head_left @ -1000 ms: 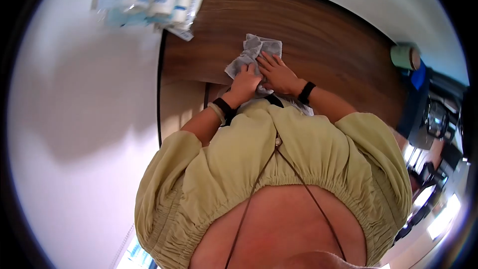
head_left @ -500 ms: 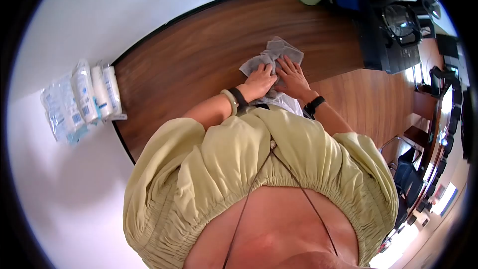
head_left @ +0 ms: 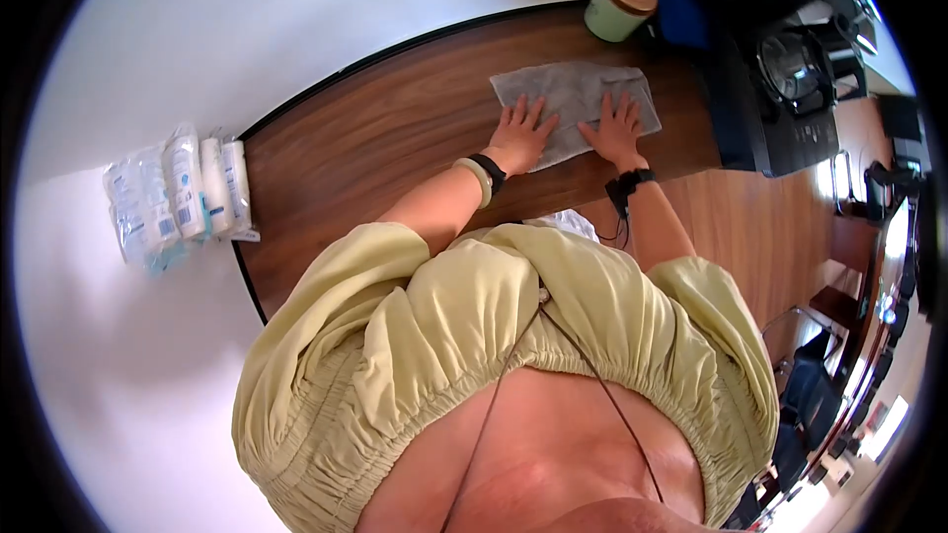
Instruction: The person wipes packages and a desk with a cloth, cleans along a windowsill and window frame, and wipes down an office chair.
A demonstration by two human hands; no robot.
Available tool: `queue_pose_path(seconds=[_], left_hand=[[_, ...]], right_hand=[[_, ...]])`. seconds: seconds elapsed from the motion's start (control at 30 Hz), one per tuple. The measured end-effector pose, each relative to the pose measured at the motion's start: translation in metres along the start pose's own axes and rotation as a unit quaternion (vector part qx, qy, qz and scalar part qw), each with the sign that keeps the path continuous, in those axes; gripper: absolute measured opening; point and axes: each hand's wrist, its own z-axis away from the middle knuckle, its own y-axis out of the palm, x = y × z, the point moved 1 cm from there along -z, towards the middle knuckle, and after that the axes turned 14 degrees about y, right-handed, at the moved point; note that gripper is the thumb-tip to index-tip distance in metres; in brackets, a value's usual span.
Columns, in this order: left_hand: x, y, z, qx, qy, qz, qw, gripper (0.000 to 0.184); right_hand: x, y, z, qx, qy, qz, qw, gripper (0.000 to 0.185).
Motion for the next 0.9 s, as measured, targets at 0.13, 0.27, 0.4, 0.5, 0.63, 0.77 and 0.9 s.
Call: queue_pose_path(seconds=[0.13, 0.27, 0.4, 0.5, 0.63, 0.77, 0.9], left_hand=[[0.03, -0.001, 0.053, -0.017, -0.114, -0.009, 0.993, 0.063], [0.052, -0.002, 0.118, -0.016, -0.23, 0.001, 0.973, 0.063], [0.056, -0.019, 0.178, -0.009, -0.309, 0.053, 0.95, 0.059], [0.056, -0.062, 0.196, -0.062, -0.32, 0.171, 0.93, 0.054], [0.049, -0.111, 0.191, -0.379, -0.168, 0.37, 0.831, 0.052], [0.028, -0.148, 0.182, -0.463, -0.12, 0.323, 0.817, 0.052], [0.018, -0.164, 0.197, -0.45, -0.131, 0.285, 0.836, 0.051]], right_hand=[[0.088, -0.015, -0.007, 0.053, -0.093, 0.04, 0.993, 0.092], [0.172, -0.002, 0.007, 0.075, -0.188, 0.065, 0.977, 0.091], [0.244, -0.005, 0.046, 0.081, -0.232, 0.05, 0.968, 0.085], [0.289, 0.028, 0.011, 0.264, -0.208, -0.265, 0.904, 0.067], [0.336, -0.031, 0.057, 0.41, 0.013, -0.639, 0.651, 0.044], [0.365, -0.053, 0.077, 0.464, 0.035, -0.721, 0.513, 0.037], [0.381, -0.062, 0.086, 0.425, 0.016, -0.757, 0.497, 0.037]])
